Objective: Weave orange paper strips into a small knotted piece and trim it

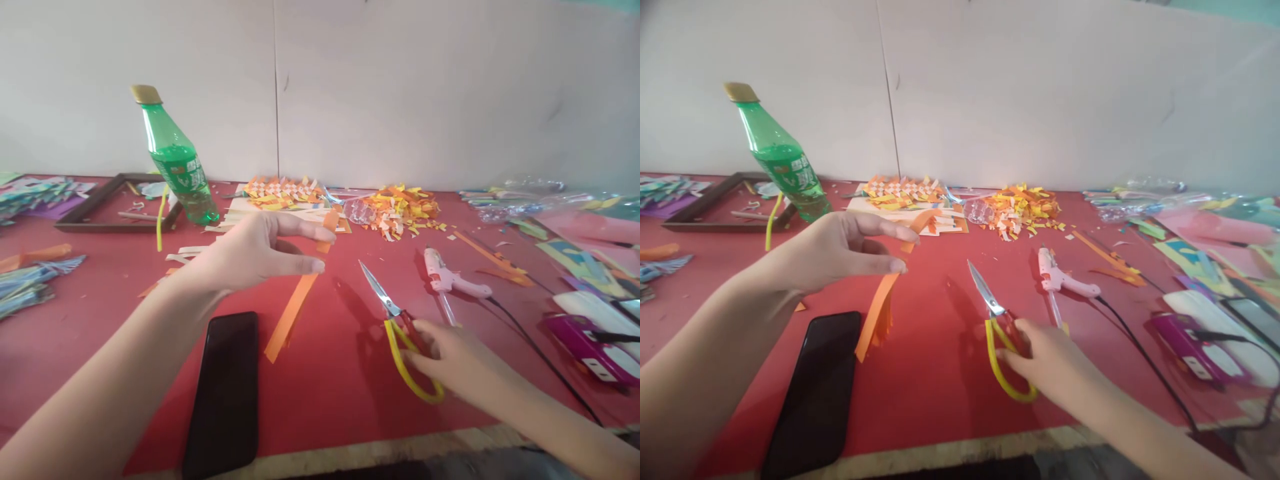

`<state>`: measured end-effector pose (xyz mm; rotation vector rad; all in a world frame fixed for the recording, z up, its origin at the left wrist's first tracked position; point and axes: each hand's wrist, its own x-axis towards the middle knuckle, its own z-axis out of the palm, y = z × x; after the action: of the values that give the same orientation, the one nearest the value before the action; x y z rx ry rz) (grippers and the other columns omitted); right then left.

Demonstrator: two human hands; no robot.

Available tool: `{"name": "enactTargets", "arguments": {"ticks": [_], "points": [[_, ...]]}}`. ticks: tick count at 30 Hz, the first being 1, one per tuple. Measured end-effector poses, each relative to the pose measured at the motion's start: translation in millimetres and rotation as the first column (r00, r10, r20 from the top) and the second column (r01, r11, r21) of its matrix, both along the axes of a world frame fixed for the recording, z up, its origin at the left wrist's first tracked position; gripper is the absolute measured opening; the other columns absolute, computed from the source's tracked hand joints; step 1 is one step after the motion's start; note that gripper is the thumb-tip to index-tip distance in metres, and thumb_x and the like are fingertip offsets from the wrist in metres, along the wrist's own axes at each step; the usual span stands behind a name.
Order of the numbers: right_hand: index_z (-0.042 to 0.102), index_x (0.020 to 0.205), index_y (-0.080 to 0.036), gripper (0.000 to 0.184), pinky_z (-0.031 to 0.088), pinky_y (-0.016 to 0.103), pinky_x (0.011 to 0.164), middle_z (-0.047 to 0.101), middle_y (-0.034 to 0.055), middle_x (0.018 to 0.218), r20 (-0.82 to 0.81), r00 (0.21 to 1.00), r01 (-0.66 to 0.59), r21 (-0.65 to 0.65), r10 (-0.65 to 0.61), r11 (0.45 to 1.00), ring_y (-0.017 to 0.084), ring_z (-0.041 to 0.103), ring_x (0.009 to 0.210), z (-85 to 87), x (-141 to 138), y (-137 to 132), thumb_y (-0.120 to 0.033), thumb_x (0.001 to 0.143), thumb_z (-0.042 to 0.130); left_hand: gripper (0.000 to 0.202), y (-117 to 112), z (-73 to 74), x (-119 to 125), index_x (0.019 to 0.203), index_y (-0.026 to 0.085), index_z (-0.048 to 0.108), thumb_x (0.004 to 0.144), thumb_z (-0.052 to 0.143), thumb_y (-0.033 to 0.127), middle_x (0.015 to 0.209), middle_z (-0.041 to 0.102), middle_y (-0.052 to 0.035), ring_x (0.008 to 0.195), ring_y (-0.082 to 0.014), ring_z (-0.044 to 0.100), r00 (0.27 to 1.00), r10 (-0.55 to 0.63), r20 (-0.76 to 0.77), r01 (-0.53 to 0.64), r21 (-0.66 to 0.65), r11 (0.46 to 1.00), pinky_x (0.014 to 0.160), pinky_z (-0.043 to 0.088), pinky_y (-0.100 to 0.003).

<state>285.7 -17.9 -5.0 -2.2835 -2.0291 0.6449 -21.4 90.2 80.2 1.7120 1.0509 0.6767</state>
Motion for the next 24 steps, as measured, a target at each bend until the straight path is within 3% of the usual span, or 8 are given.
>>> {"name": "enactTargets", "arguments": {"ticks": [4, 7, 10, 12, 14, 16, 21, 24], "points": [[0.055, 0.067, -0.021, 0.028, 0.033, 0.028, 0.047, 0.062, 0.0033, 0.053, 0.283, 0.955, -0.131, 0.138, 0.088, 0.982, 0.023, 0.061, 0.051, -5.5, 21.4, 11.0, -0.043, 0.08, 0.066, 0.034, -3.8, -1.6, 7.2, 0.102, 0.025, 0.078, 0.069, 0.081, 0.033, 0.068, 0.07, 0.0001, 0.059, -0.0146, 0.063, 0.997, -0.041, 0.064, 0.039, 0.037, 0.999, 0.057, 0.049, -0.026], [0.061, 0.068, -0.02, 0.024, 0.042, 0.032, 0.051, 0.07, 0.0086, 0.066, 0.376, 0.906, -0.311, 0.28, 0.194, 0.908, 0.026, 0.067, 0.06, 2.9, 22.3, 18.7, -0.037, 0.085, 0.061, 0.034, -7.1, -2.7, 12.6, 0.102, 0.025, 0.078, 0.069, 0.081, 0.03, 0.058, 0.065, 0.0024, 0.049, -0.0117, 0.055, 0.99, -0.09, 0.106, 0.09, 0.005, 0.996, 0.05, 0.044, -0.024], [0.064, 0.11, -0.019, 0.023, 0.054, 0.04, 0.08, 0.074, 0.013, 0.105, 0.269, 0.935, -0.353, 0.644, 0.232, 0.678, 0.029, 0.071, 0.096, 26.4, -1.6, 25.8, -0.031, 0.093, 0.054, 0.033, -11.6, -8.4, 18.5, 0.103, 0.025, 0.077, 0.071, 0.081, 0.028, 0.056, 0.064, 0.0033, 0.049, -0.0116, 0.057, 0.968, -0.174, 0.18, 0.193, -0.097, 0.976, 0.049, 0.044, -0.022], [0.054, 0.129, -0.024, 0.037, 0.044, 0.047, 0.106, 0.061, 0.0134, 0.135, 0.142, 0.914, -0.348, 0.76, 0.381, 0.549, 0.03, 0.058, 0.126, 42.4, -23.1, 32.0, -0.025, 0.092, 0.058, 0.029, -15.0, -16.3, 22.1, 0.099, 0.024, 0.077, 0.07, 0.082, 0.022, 0.072, 0.073, 0.0, 0.061, -0.0137, 0.067, 0.931, -0.223, 0.29, 0.281, -0.175, 0.944, 0.06, 0.052, -0.023], [0.045, 0.133, -0.027, 0.049, 0.038, 0.048, 0.113, 0.043, 0.0118, 0.152, -0.054, 0.809, -0.359, 0.743, 0.585, 0.565, 0.029, 0.041, 0.142, 51.1, -40.4, 39.6, -0.021, 0.088, 0.064, 0.028, -18.2, -26.2, 23.9, 0.096, 0.023, 0.077, 0.069, 0.083, 0.02, 0.081, 0.077, -0.0022, 0.072, -0.0158, 0.072, 0.899, -0.219, 0.38, 0.336, -0.275, 0.901, 0.071, 0.055, -0.025], [0.041, 0.128, -0.032, 0.052, 0.046, 0.046, 0.107, 0.046, 0.0099, 0.15, -0.322, 0.641, -0.358, 0.677, 0.697, 0.643, 0.026, 0.052, 0.133, 50.0, -50.5, 47.5, -0.021, 0.085, 0.07, 0.03, -20.8, -36.0, 23.2, 0.097, 0.022, 0.077, 0.068, 0.084, 0.019, 0.08, 0.077, -0.0032, 0.074, -0.0161, 0.073, 0.879, -0.178, 0.443, 0.363, -0.377, 0.852, 0.073, 0.057, -0.026], [0.052, 0.097, -0.025, 0.014, 0.058, 0.035, 0.078, 0.07, 0.0051, 0.105, -0.735, 0.447, -0.191, 0.478, 0.51, 0.857, 0.019, 0.072, 0.087, 24.6, -63.5, 59.7, -0.027, 0.09, 0.065, 0.029, -24.4, -51.9, 17.4, 0.089, 0.019, 0.077, 0.063, 0.085, 0.009, 0.085, 0.074, -0.0022, 0.067, -0.011, 0.071, 0.827, 0.041, 0.56, 0.296, -0.497, 0.816, 0.066, 0.056, -0.02], [0.051, 0.084, -0.022, 0.018, 0.057, 0.031, 0.066, 0.069, 0.0005, 0.085, -0.871, 0.346, -0.026, 0.364, 0.35, 0.931, 0.014, 0.069, 0.062, 11.8, -75.2, 60.7, -0.032, 0.089, 0.066, 0.033, -25.6, -58.9, 18.0, 0.093, 0.021, 0.076, 0.064, 0.085, 0.008, 0.095, 0.074, -0.002, 0.069, -0.0108, 0.071, 0.784, 0.119, 0.61, 0.265, -0.501, 0.824, 0.067, 0.058, -0.021]]}}
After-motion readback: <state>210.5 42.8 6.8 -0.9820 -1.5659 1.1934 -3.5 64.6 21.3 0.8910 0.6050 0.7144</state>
